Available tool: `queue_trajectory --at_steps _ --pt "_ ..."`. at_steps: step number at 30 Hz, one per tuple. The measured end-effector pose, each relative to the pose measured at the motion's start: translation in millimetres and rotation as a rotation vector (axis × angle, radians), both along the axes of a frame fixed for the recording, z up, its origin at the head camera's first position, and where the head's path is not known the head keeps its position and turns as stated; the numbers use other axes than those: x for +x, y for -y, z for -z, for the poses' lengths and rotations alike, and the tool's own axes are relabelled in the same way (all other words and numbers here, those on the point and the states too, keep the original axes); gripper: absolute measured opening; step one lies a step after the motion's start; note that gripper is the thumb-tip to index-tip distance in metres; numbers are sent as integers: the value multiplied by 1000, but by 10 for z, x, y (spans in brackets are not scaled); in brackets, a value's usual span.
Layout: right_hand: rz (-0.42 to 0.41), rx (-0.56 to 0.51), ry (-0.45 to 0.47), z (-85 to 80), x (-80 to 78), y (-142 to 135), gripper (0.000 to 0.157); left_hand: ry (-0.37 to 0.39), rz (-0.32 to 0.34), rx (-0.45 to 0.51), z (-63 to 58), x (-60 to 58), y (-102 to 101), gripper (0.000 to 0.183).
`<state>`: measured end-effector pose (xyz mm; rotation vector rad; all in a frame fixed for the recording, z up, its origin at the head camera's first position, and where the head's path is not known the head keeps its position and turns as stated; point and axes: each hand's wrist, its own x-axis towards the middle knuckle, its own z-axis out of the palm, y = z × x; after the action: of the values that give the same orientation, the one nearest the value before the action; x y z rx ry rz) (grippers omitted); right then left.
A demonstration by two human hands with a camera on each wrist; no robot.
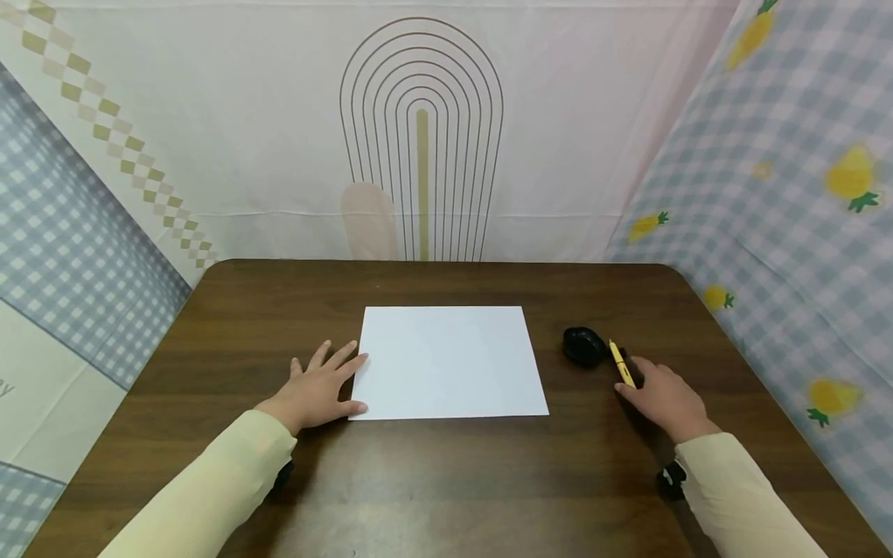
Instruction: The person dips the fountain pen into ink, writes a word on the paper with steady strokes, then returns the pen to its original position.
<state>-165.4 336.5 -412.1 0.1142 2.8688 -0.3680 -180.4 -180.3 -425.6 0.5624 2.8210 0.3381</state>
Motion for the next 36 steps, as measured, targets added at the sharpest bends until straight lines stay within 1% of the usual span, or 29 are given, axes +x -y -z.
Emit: queue_trajectory --at_steps 6,16,24,36 --pt "17 -8 10 10 -5 -29 68 12 21 21 -15 -11 -5 80" --pt "53 -26 34 -8 4 -32 62 31 50 9 -3 -26 -31 78" --pt "80 -58 53 -16 -2 -26 58 38 54 21 -7 -13 -27 76" --pt "117 -102 42 27 27 -25 46 52 66 11 1 8 -33 71"
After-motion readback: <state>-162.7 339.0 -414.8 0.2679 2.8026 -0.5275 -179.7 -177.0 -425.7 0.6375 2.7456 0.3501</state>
